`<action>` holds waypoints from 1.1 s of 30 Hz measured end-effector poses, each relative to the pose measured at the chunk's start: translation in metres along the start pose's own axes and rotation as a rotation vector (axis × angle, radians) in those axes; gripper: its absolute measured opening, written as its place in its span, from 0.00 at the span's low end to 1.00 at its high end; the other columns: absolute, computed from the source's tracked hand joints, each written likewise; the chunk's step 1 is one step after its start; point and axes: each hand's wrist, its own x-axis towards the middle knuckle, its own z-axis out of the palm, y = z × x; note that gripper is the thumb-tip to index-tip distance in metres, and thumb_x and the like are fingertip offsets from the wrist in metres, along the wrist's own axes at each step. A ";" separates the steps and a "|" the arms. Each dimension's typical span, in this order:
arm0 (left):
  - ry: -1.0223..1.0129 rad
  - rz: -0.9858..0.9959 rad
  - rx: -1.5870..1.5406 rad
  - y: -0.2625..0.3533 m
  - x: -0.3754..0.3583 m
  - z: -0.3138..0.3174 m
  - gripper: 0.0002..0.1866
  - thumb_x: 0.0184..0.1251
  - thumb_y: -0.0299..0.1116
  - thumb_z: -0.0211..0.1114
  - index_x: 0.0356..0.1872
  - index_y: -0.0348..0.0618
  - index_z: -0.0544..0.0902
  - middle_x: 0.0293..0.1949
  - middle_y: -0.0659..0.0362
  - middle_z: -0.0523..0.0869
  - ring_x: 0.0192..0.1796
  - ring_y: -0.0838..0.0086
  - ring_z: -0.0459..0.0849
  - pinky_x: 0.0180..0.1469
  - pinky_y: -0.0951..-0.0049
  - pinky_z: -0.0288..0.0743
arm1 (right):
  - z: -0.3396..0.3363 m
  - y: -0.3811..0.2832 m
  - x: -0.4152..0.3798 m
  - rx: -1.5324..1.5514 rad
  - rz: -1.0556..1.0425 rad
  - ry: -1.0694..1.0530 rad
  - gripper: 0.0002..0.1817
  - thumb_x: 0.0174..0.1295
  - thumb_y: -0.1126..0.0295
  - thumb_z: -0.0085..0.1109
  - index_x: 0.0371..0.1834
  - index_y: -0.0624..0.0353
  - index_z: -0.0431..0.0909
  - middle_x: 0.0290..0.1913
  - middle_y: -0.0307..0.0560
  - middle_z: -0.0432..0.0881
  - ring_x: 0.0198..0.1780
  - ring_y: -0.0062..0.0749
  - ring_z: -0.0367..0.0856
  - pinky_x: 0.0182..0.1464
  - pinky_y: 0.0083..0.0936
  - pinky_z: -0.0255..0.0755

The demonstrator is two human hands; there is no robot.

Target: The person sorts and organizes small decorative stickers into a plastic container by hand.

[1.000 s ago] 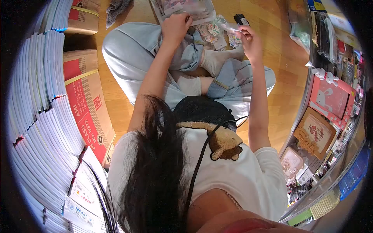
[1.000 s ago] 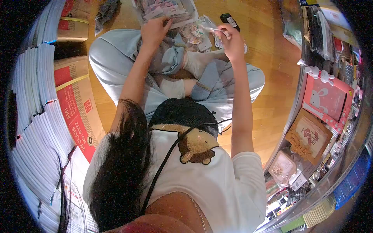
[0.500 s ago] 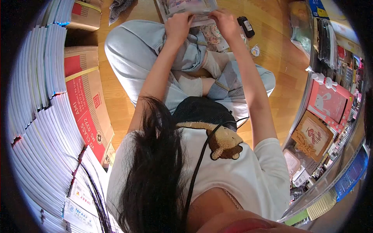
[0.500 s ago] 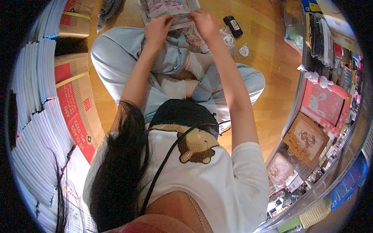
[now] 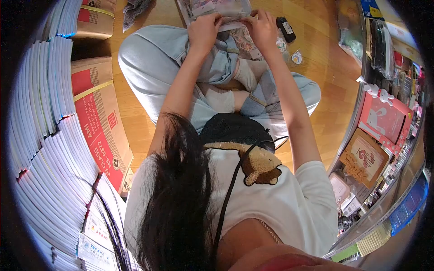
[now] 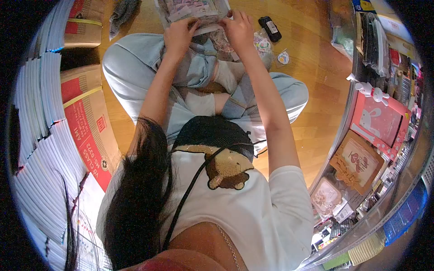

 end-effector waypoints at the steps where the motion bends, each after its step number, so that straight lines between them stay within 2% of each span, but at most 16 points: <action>1: -0.001 0.003 0.012 0.000 0.000 0.000 0.12 0.61 0.47 0.61 0.38 0.56 0.86 0.30 0.53 0.86 0.33 0.54 0.85 0.34 0.57 0.78 | 0.004 0.001 0.001 -0.009 0.026 -0.010 0.08 0.47 0.62 0.67 0.31 0.44 0.87 0.36 0.41 0.77 0.42 0.38 0.76 0.43 0.34 0.67; 5: 0.036 0.036 -0.050 -0.005 0.000 0.006 0.12 0.61 0.46 0.61 0.38 0.56 0.86 0.31 0.54 0.86 0.33 0.55 0.85 0.34 0.58 0.78 | 0.013 0.002 0.007 -0.063 0.062 0.004 0.08 0.43 0.63 0.69 0.29 0.45 0.87 0.30 0.41 0.75 0.39 0.38 0.76 0.41 0.34 0.68; 8: 0.031 0.048 -0.023 -0.001 -0.001 0.000 0.12 0.61 0.46 0.61 0.38 0.56 0.86 0.31 0.54 0.86 0.33 0.56 0.85 0.35 0.59 0.78 | 0.008 -0.004 0.014 -0.100 0.088 -0.023 0.17 0.55 0.66 0.58 0.46 0.60 0.74 0.33 0.53 0.81 0.41 0.51 0.80 0.41 0.44 0.72; 11: 0.001 0.023 -0.028 0.000 0.000 -0.001 0.12 0.61 0.46 0.61 0.38 0.55 0.86 0.31 0.54 0.86 0.34 0.55 0.85 0.35 0.59 0.78 | 0.014 0.005 0.008 -0.141 0.030 -0.021 0.08 0.44 0.62 0.69 0.30 0.45 0.87 0.30 0.42 0.76 0.39 0.40 0.77 0.40 0.35 0.69; 14: -0.048 0.004 -0.031 0.003 -0.001 -0.007 0.15 0.62 0.49 0.60 0.41 0.55 0.86 0.33 0.57 0.87 0.36 0.56 0.84 0.39 0.60 0.77 | -0.011 0.007 -0.005 0.159 0.241 -0.078 0.09 0.55 0.59 0.61 0.34 0.46 0.87 0.40 0.47 0.76 0.46 0.44 0.74 0.49 0.41 0.65; 17: -0.054 -0.011 0.003 0.005 -0.001 -0.007 0.15 0.62 0.49 0.60 0.40 0.54 0.86 0.32 0.56 0.87 0.35 0.56 0.84 0.38 0.60 0.77 | -0.013 0.013 -0.043 0.047 0.406 -0.134 0.14 0.56 0.55 0.62 0.43 0.43 0.84 0.43 0.49 0.77 0.48 0.44 0.74 0.51 0.41 0.65; 18: -0.057 0.001 -0.003 0.005 -0.002 -0.007 0.15 0.62 0.49 0.59 0.39 0.55 0.86 0.31 0.56 0.86 0.34 0.56 0.84 0.37 0.60 0.77 | -0.012 0.010 -0.051 0.069 0.467 -0.290 0.19 0.56 0.53 0.62 0.50 0.42 0.81 0.46 0.49 0.77 0.50 0.44 0.74 0.52 0.41 0.65; 21: -0.062 0.014 -0.075 0.005 -0.003 -0.010 0.15 0.63 0.48 0.58 0.39 0.54 0.87 0.30 0.54 0.86 0.33 0.56 0.85 0.35 0.61 0.78 | -0.002 0.002 -0.078 -0.004 0.292 -0.304 0.20 0.55 0.55 0.62 0.51 0.44 0.79 0.47 0.46 0.78 0.51 0.43 0.75 0.51 0.40 0.66; 23: -0.054 -0.024 -0.187 0.004 -0.003 -0.018 0.15 0.64 0.47 0.59 0.39 0.50 0.87 0.30 0.54 0.87 0.32 0.58 0.86 0.35 0.64 0.77 | -0.005 -0.002 -0.080 0.070 0.302 -0.247 0.15 0.54 0.61 0.63 0.45 0.48 0.82 0.43 0.43 0.80 0.47 0.40 0.77 0.49 0.38 0.68; 26: -0.045 -0.118 -0.656 0.002 -0.002 -0.037 0.16 0.64 0.45 0.60 0.40 0.43 0.86 0.31 0.54 0.87 0.31 0.64 0.86 0.35 0.69 0.77 | -0.013 0.002 -0.079 0.099 0.262 -0.119 0.10 0.53 0.65 0.63 0.39 0.51 0.84 0.35 0.44 0.82 0.41 0.39 0.79 0.43 0.34 0.70; 29: -0.003 -0.198 -0.729 -0.004 0.003 -0.061 0.17 0.63 0.44 0.61 0.40 0.39 0.85 0.30 0.55 0.87 0.32 0.68 0.86 0.36 0.73 0.76 | -0.040 -0.005 -0.064 0.170 0.273 0.073 0.06 0.53 0.69 0.64 0.34 0.55 0.84 0.29 0.45 0.82 0.35 0.41 0.80 0.38 0.32 0.71; 30: 0.053 -0.099 -0.514 -0.016 0.008 -0.062 0.17 0.63 0.45 0.61 0.39 0.43 0.86 0.31 0.54 0.87 0.33 0.66 0.86 0.36 0.69 0.77 | -0.051 -0.012 -0.058 0.200 0.294 0.126 0.05 0.52 0.70 0.64 0.33 0.55 0.84 0.28 0.46 0.82 0.34 0.41 0.79 0.37 0.33 0.71; 31: 0.002 -0.103 -0.393 -0.016 0.011 -0.071 0.17 0.63 0.46 0.61 0.39 0.44 0.86 0.31 0.54 0.87 0.34 0.65 0.86 0.37 0.68 0.77 | -0.059 -0.016 -0.050 0.229 0.314 0.178 0.05 0.52 0.72 0.65 0.32 0.56 0.84 0.26 0.46 0.81 0.33 0.41 0.79 0.36 0.33 0.72; 33: -0.102 -0.112 -0.152 -0.016 0.016 -0.091 0.16 0.62 0.47 0.61 0.39 0.46 0.86 0.32 0.53 0.87 0.34 0.63 0.86 0.37 0.66 0.76 | -0.064 -0.023 -0.034 0.316 0.245 0.196 0.06 0.52 0.74 0.65 0.33 0.55 0.85 0.30 0.45 0.82 0.34 0.41 0.79 0.36 0.32 0.72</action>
